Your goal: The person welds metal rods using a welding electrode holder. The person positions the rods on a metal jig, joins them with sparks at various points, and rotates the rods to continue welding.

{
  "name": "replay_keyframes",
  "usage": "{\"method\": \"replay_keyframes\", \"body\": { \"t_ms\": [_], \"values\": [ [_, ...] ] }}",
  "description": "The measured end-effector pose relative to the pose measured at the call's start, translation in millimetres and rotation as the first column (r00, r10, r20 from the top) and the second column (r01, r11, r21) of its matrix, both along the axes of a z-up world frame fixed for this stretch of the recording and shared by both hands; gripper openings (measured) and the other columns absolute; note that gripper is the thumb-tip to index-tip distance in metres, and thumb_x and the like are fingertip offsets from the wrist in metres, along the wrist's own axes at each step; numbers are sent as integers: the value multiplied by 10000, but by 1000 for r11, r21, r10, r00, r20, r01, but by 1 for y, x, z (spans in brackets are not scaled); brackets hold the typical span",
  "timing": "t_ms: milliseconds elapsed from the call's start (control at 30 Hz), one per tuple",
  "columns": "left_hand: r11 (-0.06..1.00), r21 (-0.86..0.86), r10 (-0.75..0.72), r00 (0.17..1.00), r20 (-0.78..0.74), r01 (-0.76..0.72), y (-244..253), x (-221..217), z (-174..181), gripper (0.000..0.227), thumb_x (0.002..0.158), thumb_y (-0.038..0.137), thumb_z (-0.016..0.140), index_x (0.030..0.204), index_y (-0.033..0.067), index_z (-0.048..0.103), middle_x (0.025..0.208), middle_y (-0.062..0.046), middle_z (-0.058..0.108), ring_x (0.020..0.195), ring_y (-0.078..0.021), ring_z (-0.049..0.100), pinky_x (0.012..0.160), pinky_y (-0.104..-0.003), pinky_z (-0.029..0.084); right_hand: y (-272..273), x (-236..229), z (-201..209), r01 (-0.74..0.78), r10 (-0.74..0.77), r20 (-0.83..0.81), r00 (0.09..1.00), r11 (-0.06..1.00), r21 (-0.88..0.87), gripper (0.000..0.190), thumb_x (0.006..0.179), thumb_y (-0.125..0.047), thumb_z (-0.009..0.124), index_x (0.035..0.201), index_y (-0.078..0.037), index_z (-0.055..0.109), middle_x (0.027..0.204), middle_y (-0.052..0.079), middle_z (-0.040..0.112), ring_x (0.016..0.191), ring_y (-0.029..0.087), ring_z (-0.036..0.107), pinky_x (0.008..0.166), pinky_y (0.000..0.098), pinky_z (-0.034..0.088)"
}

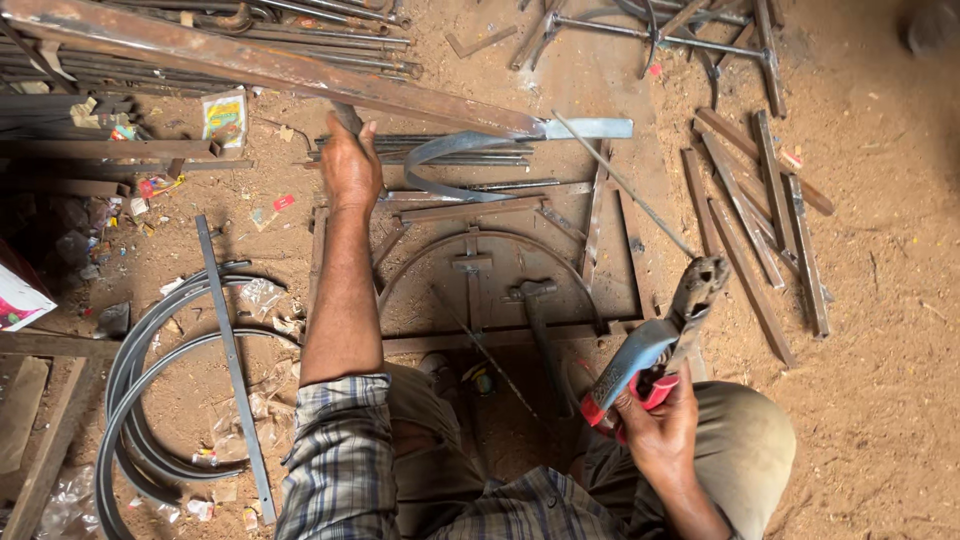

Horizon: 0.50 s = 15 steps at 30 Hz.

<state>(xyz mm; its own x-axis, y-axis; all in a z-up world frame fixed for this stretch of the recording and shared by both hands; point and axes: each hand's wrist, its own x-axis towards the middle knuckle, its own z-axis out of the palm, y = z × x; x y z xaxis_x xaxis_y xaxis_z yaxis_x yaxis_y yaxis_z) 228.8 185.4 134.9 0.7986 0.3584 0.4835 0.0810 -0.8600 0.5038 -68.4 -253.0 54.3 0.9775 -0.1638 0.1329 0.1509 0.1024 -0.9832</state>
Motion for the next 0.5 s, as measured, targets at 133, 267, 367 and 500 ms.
{"method": "replay_keyframes", "body": {
  "t_ms": [133,267,367,500],
  "values": [
    [994,88,69,995,-77,-62,-8,-10,10,465,1083,365,593,1283,-28,445,874,-273,710,839,-452,715,752,-566,538,1,-1,-6,24,-24,5,1000,999,-28,372,909,57,706,1229,-15,531,913,49,702,759,95,669,651,260,572],
    [992,103,76,995,-70,-68,-12,-13,15,503,1060,372,599,1317,-30,442,861,-273,708,846,-450,712,739,-567,528,0,0,-8,51,-53,-23,998,997,-66,393,896,59,712,1245,-17,547,864,49,684,710,80,635,603,255,536],
    [991,117,74,995,-60,-67,-10,-14,13,444,1078,383,605,1284,7,489,903,-257,714,894,-446,711,769,-570,526,2,3,-6,51,-52,-14,999,993,-109,417,891,54,716,1264,-17,542,856,50,691,696,77,634,594,251,533],
    [993,94,74,993,-87,-66,-8,-13,11,493,1064,401,589,1333,6,464,893,-241,716,881,-421,720,757,-565,536,7,5,-1,13,-13,-15,1000,999,-36,424,891,56,701,1274,-4,529,913,58,716,767,86,680,652,256,575]
  ]
}}
